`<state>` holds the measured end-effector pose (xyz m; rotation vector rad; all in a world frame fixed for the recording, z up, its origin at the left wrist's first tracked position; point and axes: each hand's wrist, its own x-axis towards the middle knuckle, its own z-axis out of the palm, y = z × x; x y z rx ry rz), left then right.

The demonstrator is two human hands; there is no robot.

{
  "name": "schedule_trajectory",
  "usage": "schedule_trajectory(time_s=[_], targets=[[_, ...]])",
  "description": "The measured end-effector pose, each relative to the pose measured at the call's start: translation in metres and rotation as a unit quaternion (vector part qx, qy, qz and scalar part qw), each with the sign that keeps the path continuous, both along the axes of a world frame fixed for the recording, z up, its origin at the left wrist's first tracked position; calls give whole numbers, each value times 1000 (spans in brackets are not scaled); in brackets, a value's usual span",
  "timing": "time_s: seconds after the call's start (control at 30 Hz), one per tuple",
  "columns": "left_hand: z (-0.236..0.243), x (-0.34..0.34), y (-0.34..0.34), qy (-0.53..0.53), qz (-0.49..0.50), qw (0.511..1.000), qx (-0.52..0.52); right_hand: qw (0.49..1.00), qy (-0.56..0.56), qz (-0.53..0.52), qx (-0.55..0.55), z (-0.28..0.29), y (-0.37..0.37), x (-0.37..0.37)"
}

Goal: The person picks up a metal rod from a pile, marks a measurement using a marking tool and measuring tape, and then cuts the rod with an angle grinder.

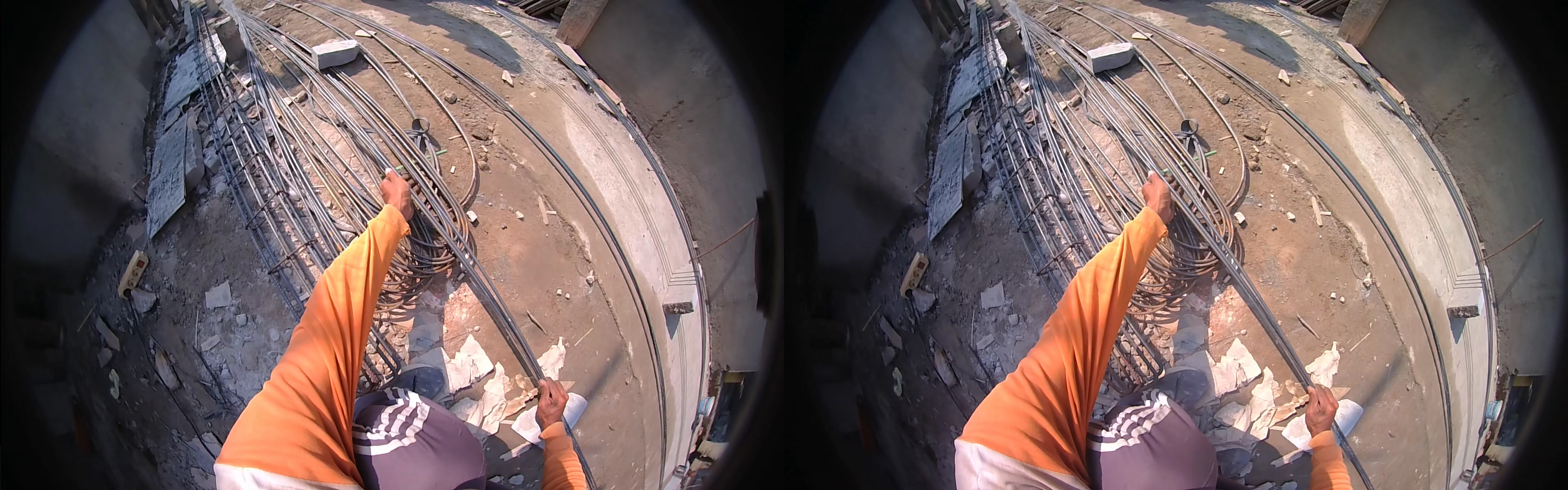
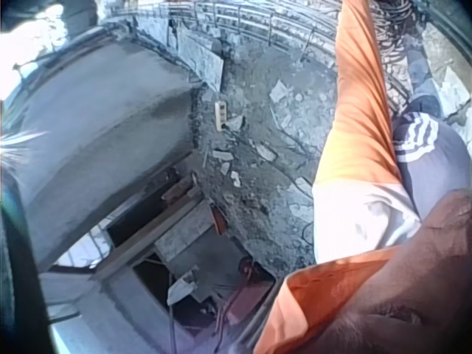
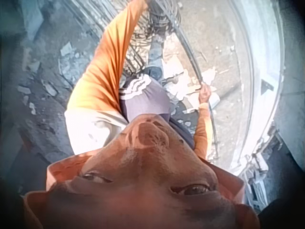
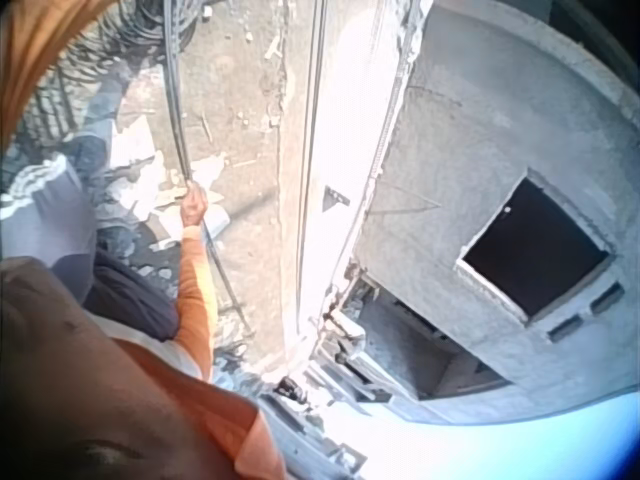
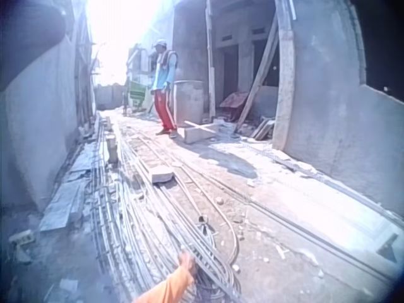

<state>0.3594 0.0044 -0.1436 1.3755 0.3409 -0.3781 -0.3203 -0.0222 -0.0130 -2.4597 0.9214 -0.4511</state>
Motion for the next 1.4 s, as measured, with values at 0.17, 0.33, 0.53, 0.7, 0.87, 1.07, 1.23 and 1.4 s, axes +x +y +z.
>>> schedule_trajectory(time_s=[0.17, 0.33, 0.53, 0.7, 0.87, 1.07, 1.23, 1.4], targets=[[3, -32, -30, 51, -6, 988, -149, 999, 40, -19, -1, 9, -10, -15], [18, -40, -18, 83, -53, 946, -308, 1000, 11, -15, -6, 5, -10, -16], [36, -38, -2, 92, -13, 952, -291, 1000, -3, -3, -7, 3, -6, -7], [49, -54, -16, 94, -36, 960, -260, 1000, 0, -1, -13, 1, -13, -19], [43, -40, -4, 89, -20, 961, -261, 1000, 13, -3, 12, 1, -9, -10], [45, -46, -11, 96, -19, 960, -261, 1000, -6, 3, -6, 1, -12, -14], [44, -45, -9, 92, -12, 963, -252, 1000, 18, -7, 14, 3, -12, -13], [43, -48, -10, 84, -16, 967, -241, 1000, 21, -2, 17, 3, -14, -12]])
